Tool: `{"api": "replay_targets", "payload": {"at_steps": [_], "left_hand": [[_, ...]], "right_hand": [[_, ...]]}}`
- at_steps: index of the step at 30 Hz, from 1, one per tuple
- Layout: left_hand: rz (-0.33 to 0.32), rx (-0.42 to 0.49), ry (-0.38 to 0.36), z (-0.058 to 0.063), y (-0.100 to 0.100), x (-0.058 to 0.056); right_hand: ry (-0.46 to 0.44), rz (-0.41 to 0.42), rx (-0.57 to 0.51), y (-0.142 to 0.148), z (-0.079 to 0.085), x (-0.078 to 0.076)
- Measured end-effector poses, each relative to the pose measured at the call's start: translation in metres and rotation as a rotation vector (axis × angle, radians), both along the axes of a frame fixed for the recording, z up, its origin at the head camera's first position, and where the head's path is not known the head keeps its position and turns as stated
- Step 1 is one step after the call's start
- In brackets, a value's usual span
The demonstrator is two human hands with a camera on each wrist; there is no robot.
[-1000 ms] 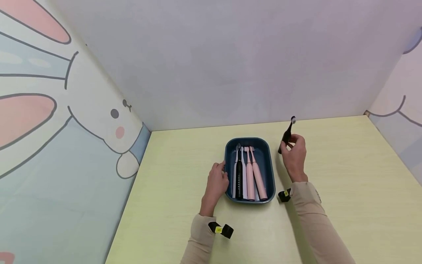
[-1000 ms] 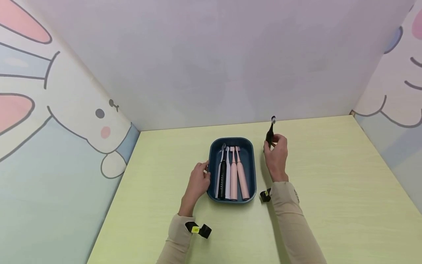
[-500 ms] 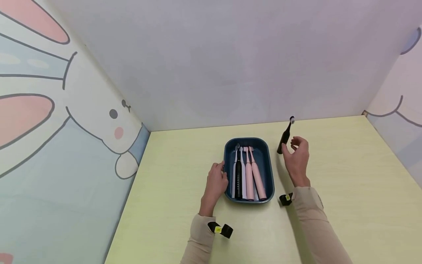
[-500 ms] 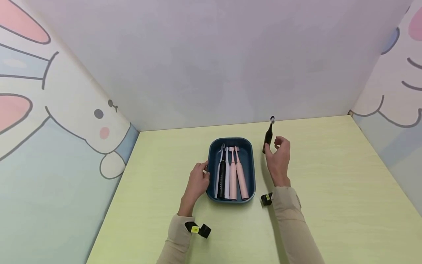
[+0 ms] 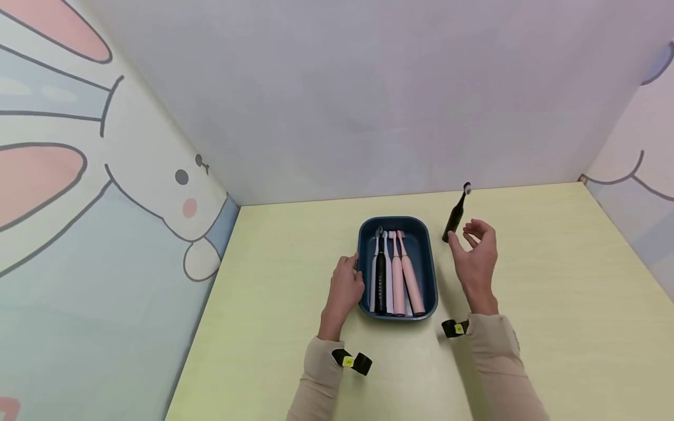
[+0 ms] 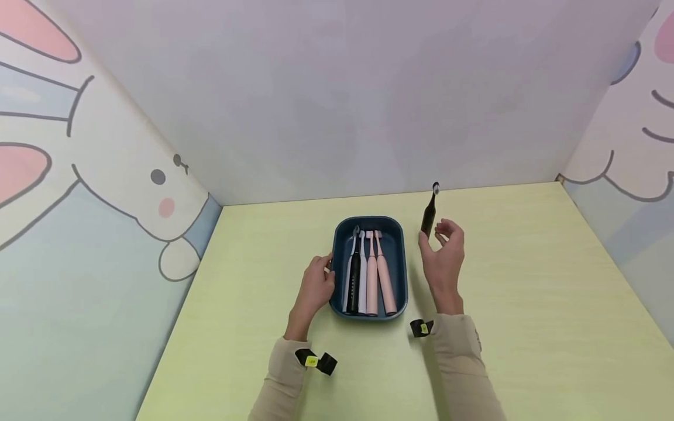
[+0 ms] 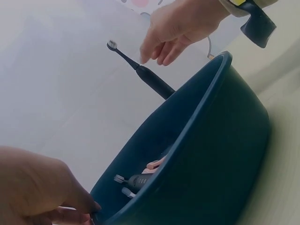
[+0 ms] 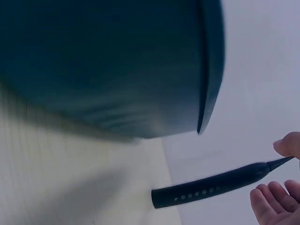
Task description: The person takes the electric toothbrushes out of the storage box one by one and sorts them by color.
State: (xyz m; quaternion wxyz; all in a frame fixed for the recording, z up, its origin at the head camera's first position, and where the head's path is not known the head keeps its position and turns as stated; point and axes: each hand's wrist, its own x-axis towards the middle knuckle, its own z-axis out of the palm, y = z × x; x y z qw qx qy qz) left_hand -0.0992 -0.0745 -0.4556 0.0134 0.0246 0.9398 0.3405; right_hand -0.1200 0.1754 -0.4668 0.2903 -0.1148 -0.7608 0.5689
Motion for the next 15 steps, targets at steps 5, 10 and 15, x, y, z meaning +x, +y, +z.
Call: {"api": "replay_targets", "payload": {"at_steps": [5, 10, 15], "left_hand": [[-0.002, -0.007, 0.007, 0.002, -0.001, -0.001], [-0.012, -0.007, 0.009, 0.002, -0.001, -0.001], [-0.02, 0.0, 0.007, 0.001, -0.001, 0.0]], "right_hand": [[0.027, 0.08, -0.005, -0.022, 0.008, 0.008], [-0.001, 0.177, 0.044, -0.045, 0.011, 0.013], [-0.097, 0.265, 0.096, -0.063, 0.012, 0.016]]}}
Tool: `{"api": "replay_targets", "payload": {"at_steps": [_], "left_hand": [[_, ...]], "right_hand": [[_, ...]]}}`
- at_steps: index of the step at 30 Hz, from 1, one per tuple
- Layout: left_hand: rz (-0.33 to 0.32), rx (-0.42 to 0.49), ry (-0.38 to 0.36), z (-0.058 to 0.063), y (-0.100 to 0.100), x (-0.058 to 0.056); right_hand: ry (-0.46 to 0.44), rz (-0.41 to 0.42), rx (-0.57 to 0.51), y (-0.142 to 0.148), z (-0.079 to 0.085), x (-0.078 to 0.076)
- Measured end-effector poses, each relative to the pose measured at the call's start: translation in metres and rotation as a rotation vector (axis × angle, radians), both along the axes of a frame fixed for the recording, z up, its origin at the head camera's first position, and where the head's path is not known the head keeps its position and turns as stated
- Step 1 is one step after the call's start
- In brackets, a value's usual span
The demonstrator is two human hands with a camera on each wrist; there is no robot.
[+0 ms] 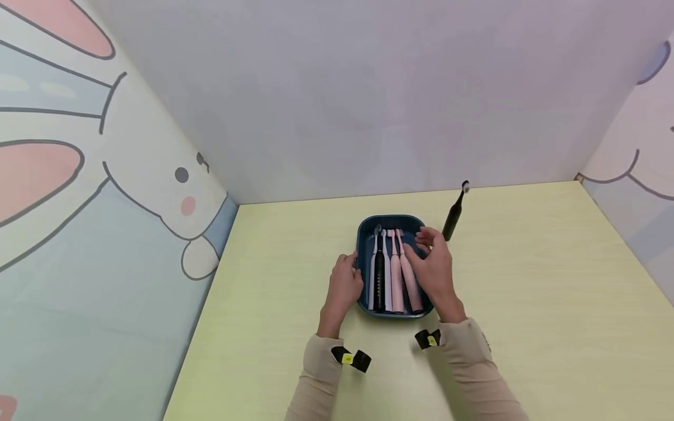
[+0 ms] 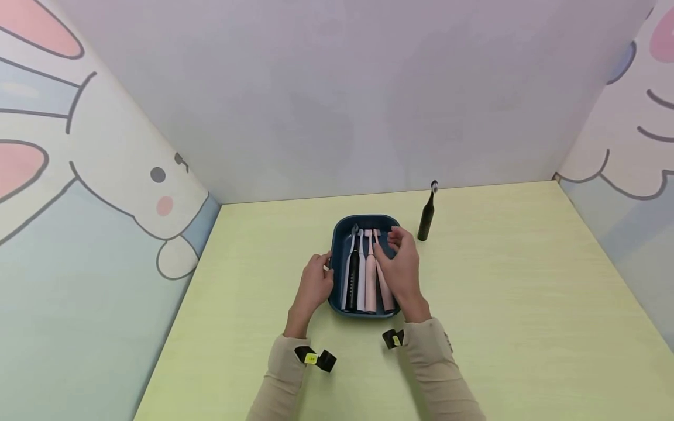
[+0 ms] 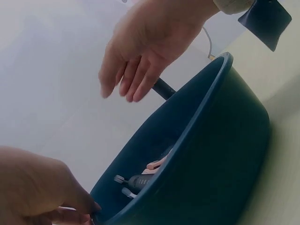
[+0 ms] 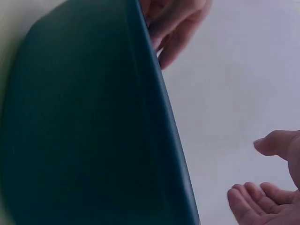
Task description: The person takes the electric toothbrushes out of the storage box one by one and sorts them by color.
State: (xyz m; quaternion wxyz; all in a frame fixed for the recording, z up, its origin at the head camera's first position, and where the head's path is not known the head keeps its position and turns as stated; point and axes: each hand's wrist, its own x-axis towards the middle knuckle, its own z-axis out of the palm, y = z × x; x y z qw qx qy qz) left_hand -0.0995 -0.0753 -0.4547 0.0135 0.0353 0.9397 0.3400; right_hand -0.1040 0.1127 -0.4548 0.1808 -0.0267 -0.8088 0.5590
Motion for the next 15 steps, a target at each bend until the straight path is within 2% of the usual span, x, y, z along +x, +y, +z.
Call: {"api": "replay_targets", "payload": {"at_steps": [6, 15], "left_hand": [[-0.001, 0.005, -0.013, 0.002, 0.0, 0.0], [0.001, 0.0, -0.011, 0.002, -0.001, 0.0]], "right_hand": [[-0.205, 0.092, 0.049, -0.015, 0.0, 0.002], [-0.376, 0.156, 0.164, -0.03, -0.008, 0.001]]}}
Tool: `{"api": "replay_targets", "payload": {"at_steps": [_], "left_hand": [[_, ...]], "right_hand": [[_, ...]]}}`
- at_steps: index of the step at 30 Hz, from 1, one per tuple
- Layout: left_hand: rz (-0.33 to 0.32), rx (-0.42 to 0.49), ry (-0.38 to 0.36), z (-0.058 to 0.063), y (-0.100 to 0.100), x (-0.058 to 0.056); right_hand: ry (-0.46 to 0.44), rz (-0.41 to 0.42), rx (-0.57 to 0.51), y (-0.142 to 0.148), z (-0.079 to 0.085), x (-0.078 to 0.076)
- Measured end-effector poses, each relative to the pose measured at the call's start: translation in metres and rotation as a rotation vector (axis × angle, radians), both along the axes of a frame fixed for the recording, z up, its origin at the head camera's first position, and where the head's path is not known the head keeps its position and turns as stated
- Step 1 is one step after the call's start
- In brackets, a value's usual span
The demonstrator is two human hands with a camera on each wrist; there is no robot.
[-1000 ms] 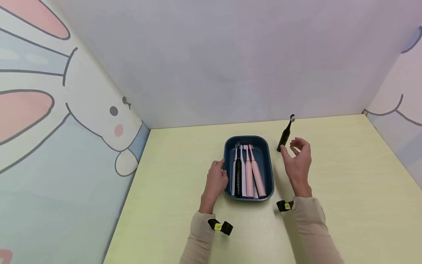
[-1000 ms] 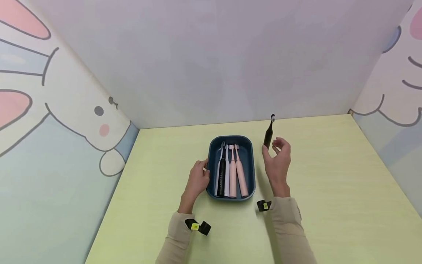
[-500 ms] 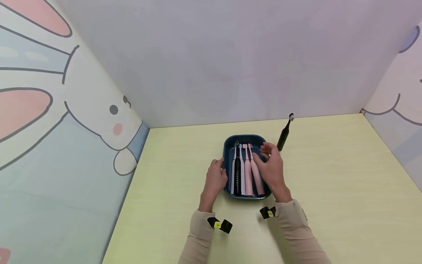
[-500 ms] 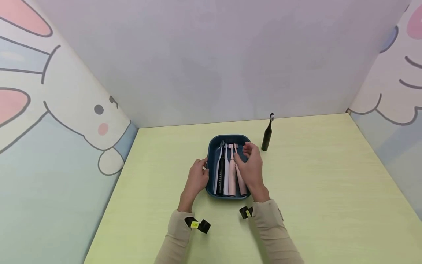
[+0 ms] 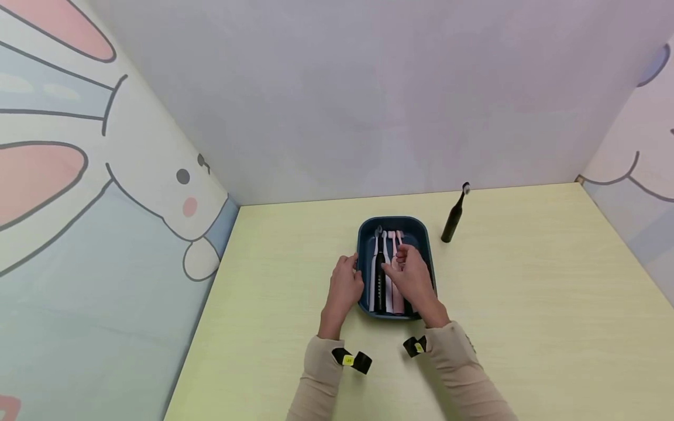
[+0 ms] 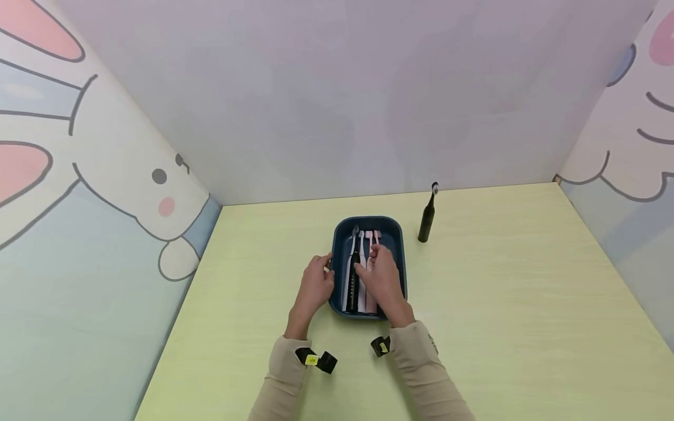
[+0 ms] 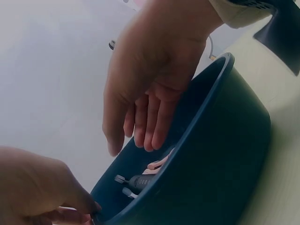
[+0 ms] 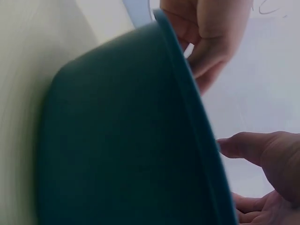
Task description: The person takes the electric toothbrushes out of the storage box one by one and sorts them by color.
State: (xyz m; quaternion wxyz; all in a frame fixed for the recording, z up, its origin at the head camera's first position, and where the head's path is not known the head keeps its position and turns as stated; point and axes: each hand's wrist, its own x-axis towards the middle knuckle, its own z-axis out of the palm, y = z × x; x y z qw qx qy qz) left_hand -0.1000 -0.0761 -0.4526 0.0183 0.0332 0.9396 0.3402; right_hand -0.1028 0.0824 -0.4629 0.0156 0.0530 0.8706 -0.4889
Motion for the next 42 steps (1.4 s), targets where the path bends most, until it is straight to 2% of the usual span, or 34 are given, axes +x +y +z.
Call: {"api": "replay_targets", "payload": {"at_steps": [16, 24, 29, 42], "left_hand": [[0.014, -0.005, -0.028, -0.003, -0.001, -0.001], [0.01, 0.002, -0.02, -0.006, -0.001, -0.001], [0.01, 0.007, -0.002, -0.006, -0.001, -0.001], [0.014, 0.004, -0.028, -0.005, 0.001, -0.003]], "right_hand": [[-0.118, 0.052, 0.172, -0.022, -0.002, -0.004], [-0.116, 0.062, 0.267, -0.03, -0.003, -0.007], [-0.152, 0.065, 0.283, -0.033, -0.003, -0.01], [-0.207, 0.046, 0.311, -0.038, 0.0, -0.013]]}}
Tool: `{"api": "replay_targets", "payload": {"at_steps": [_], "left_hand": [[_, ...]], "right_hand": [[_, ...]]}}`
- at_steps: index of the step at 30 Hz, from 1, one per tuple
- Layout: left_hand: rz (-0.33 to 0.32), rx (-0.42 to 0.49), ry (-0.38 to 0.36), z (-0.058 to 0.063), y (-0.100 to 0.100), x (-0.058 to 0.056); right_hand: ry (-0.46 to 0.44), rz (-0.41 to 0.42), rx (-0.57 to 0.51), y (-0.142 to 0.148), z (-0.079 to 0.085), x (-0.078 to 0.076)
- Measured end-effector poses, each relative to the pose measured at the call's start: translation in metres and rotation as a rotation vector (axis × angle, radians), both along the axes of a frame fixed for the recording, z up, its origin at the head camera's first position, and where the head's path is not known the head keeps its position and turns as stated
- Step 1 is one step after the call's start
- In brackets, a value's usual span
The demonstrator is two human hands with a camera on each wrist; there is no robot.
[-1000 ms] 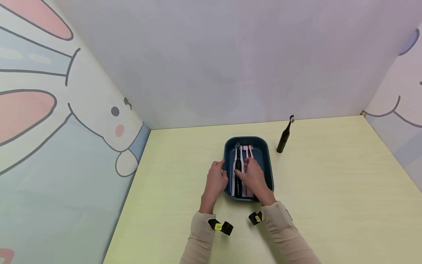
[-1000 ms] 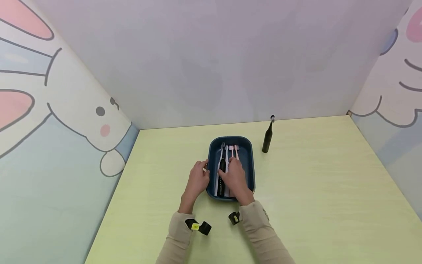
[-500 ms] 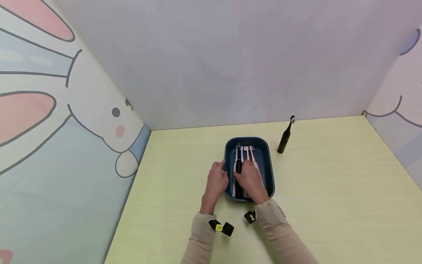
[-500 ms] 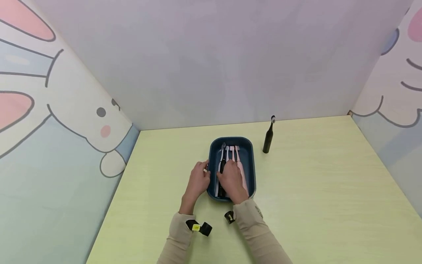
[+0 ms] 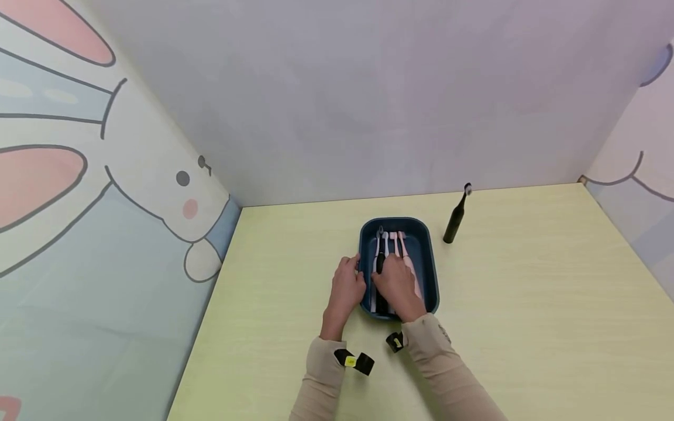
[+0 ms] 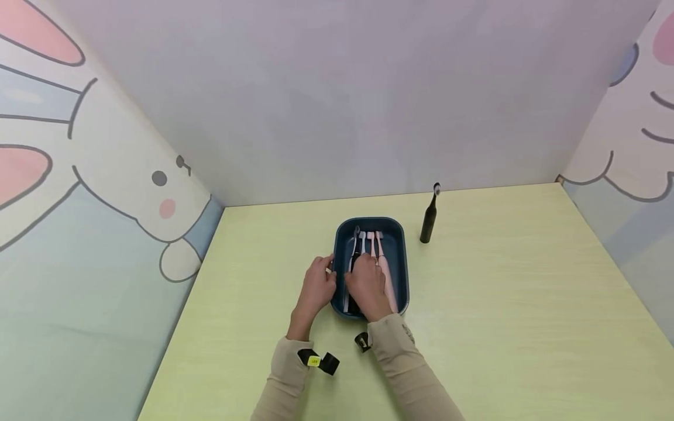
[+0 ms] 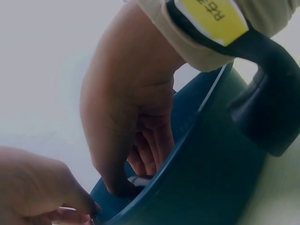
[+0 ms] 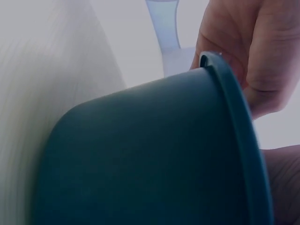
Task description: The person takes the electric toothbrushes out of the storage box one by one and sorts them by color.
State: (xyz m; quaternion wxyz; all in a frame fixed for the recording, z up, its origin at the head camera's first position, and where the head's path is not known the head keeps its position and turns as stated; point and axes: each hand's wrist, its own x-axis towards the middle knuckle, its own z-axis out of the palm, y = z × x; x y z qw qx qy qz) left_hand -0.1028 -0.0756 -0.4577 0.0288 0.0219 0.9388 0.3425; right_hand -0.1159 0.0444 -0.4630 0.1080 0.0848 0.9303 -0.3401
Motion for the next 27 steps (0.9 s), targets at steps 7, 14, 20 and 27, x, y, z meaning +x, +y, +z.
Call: {"api": "replay_targets", "payload": {"at_steps": [7, 14, 20, 27], "left_hand": [[0.001, 0.001, -0.003, 0.002, 0.0, 0.001], [0.003, -0.006, -0.002, 0.001, -0.001, 0.001], [0.0, 0.001, -0.001, 0.001, 0.0, 0.001], [0.005, 0.001, 0.003, -0.001, 0.0, -0.001]], "right_hand": [[0.045, -0.001, -0.007, 0.001, 0.002, 0.003], [0.06, -0.01, -0.057, 0.004, 0.01, 0.004], [0.069, -0.045, -0.117, 0.007, 0.017, 0.005], [0.167, -0.065, -0.159, 0.011, 0.022, 0.006]]}}
